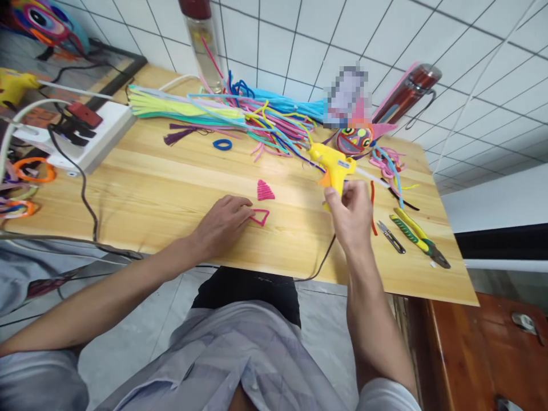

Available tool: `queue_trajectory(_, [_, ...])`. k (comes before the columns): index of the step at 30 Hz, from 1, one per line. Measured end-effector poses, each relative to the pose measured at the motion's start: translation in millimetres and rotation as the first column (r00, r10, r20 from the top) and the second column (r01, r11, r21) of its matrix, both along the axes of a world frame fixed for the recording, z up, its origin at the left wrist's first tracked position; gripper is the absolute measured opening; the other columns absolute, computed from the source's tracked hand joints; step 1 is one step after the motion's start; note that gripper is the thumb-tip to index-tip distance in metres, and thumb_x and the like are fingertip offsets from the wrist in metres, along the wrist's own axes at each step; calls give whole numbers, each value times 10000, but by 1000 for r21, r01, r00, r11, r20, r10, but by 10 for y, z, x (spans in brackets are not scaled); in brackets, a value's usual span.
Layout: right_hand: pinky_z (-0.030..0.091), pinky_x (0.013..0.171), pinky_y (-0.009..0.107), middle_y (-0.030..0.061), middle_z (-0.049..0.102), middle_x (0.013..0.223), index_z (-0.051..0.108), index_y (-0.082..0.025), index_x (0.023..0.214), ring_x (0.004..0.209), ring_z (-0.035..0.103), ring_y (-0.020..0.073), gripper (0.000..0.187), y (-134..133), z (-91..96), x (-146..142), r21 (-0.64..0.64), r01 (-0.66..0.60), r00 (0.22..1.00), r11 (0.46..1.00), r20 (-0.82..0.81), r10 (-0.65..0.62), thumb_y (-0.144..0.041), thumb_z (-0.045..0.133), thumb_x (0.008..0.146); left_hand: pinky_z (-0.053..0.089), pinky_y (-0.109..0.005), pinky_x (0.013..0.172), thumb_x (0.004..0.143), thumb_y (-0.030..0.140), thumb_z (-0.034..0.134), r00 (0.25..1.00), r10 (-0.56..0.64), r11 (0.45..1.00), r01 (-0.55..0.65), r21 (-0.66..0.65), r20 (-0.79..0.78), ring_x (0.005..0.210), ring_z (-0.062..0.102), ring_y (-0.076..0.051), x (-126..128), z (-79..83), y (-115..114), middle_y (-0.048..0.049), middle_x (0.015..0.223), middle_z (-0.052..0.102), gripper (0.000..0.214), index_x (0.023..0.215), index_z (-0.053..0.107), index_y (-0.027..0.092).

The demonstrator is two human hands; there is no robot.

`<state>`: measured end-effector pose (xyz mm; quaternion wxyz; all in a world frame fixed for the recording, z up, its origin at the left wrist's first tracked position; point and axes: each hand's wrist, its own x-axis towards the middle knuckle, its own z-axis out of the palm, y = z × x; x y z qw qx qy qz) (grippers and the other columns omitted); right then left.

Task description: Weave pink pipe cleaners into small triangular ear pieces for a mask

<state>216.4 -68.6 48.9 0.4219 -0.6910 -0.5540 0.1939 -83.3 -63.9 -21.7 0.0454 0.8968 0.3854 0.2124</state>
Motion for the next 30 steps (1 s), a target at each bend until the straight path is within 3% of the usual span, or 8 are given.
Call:
queue_trajectory(1, [556,736,384,15,695,886,578,-289,1069,754,689,234,318,-121,42,-10,48,-26,987,999,-154,33,-512,683,869,519,-408,940,1060,118,525,1000,6,1000,-6,-11,13,1072,612,-264,8,20,-31,-138,1213,716,206,1034,722,170])
queue_trajectory(3, [525,667,364,13,673,891,613,-291,1043,693,644,204,343,-333,106,-47,-33,-191,908,981,-386,164,-458,764,784,519,-398,921,1073,135,501,999,-6,999,8,-49,32,1012,607,-252,51,54,-80,-133,1141,704,221,1023,714,167])
queue_trajectory(5, [460,579,349,18,653,852,663,-268,1011,613,567,175,330,-476,118,-72,-149,-304,834,941,-519,188,-420,785,745,519,-396,920,1088,155,473,998,-32,995,36,-98,46,1000,606,-247,117,68,-105,-129,1109,692,240,1033,706,166])
queue_trajectory(7, [408,536,339,25,651,836,694,-248,982,567,494,150,303,-549,76,-65,-222,-334,799,916,-583,150,-414,778,742,522,-405,921,1095,180,468,998,-48,990,53,-133,36,997,606,-249,182,58,-103,-127,1105,687,241,1050,704,168])
queue_trajectory(11, [406,538,329,40,697,899,709,-247,906,572,474,136,253,-586,-68,10,-261,-308,778,915,-622,84,-416,793,737,523,-405,908,1082,156,473,999,-39,985,35,-168,-26,967,605,-246,243,21,-65,-125,1069,688,242,1043,711,161])
queue_trajectory(16, [438,591,309,-7,614,662,749,-218,865,604,525,157,304,-619,-195,72,-328,-336,792,883,-605,77,-439,882,704,521,-402,923,1115,199,441,998,-45,985,37,-171,-45,985,624,-241,209,42,-47,-124,1083,708,291,1049,722,164])
queue_trajectory(21, [426,580,287,1,670,665,775,-199,861,593,545,145,403,-640,-282,103,-374,-376,777,848,-625,68,-485,964,649,510,-401,916,1094,223,503,999,-38,979,40,-201,15,980,625,-243,170,63,-38,-114,1085,716,222,1084,720,175])
queue_trajectory(30, [399,539,285,-16,617,605,779,-208,837,550,500,136,433,-672,-320,94,-332,-353,788,875,-609,87,-575,949,680,489,-405,890,1094,231,497,997,-55,967,65,-248,50,940,616,-242,148,88,-24,-104,1023,727,220,969,673,185])
